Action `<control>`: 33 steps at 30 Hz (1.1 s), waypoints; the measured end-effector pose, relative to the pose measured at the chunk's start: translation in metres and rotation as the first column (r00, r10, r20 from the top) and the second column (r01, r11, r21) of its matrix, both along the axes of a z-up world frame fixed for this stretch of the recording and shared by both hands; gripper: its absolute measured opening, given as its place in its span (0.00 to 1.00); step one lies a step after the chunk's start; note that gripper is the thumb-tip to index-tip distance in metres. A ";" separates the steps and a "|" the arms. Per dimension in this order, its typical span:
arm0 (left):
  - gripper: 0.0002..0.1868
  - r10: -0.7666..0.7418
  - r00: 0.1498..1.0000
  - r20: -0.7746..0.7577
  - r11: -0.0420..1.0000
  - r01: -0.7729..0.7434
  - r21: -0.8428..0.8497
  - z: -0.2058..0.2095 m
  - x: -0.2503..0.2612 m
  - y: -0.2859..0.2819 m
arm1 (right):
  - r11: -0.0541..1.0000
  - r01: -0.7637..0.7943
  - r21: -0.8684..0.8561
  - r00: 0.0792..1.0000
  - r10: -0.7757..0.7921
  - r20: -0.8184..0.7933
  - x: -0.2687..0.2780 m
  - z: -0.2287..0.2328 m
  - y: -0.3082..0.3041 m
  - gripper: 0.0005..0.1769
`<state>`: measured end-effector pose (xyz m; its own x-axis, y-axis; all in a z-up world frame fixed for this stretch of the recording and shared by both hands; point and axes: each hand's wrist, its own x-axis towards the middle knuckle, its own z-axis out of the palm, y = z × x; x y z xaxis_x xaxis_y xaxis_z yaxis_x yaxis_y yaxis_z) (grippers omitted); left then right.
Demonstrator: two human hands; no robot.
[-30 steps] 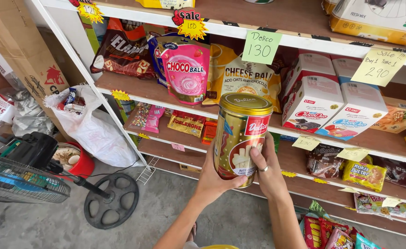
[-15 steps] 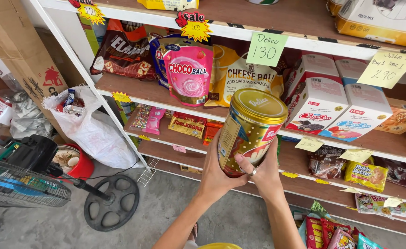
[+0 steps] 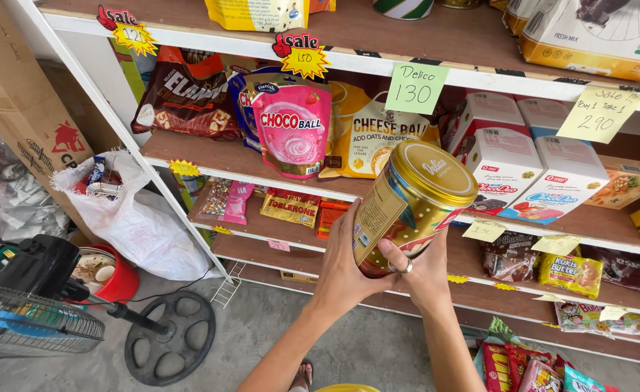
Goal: Picking up and inspecting various snack packages on a grocery store shelf.
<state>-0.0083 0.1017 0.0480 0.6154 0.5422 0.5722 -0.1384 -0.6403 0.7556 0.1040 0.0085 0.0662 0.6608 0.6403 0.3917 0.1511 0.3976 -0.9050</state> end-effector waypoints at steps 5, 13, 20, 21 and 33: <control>0.71 -0.016 0.998 -0.059 1.000 0.015 -0.015 -0.001 0.005 0.006 | 0.999 0.034 -0.017 0.999 -0.034 -0.020 0.000 0.005 0.005 0.53; 0.70 -0.084 0.994 -0.067 0.994 0.079 -0.077 -0.002 0.012 0.010 | 0.994 0.105 -0.021 0.991 -0.106 -0.078 0.004 0.003 0.008 0.53; 0.70 -0.145 0.983 -0.113 0.987 0.136 -0.088 0.001 0.016 0.014 | 0.985 0.169 -0.011 0.981 -0.170 -0.097 0.006 -0.005 0.007 0.52; 0.70 -0.151 0.981 -0.118 0.985 0.139 -0.101 0.000 0.017 0.014 | 0.985 0.171 -0.002 0.979 -0.171 -0.111 0.007 -0.007 0.006 0.52; 0.68 -0.263 0.955 -0.138 0.963 0.251 -0.098 0.005 0.023 0.013 | 0.964 0.264 0.016 0.951 -0.257 -0.172 0.013 -0.013 -0.008 0.51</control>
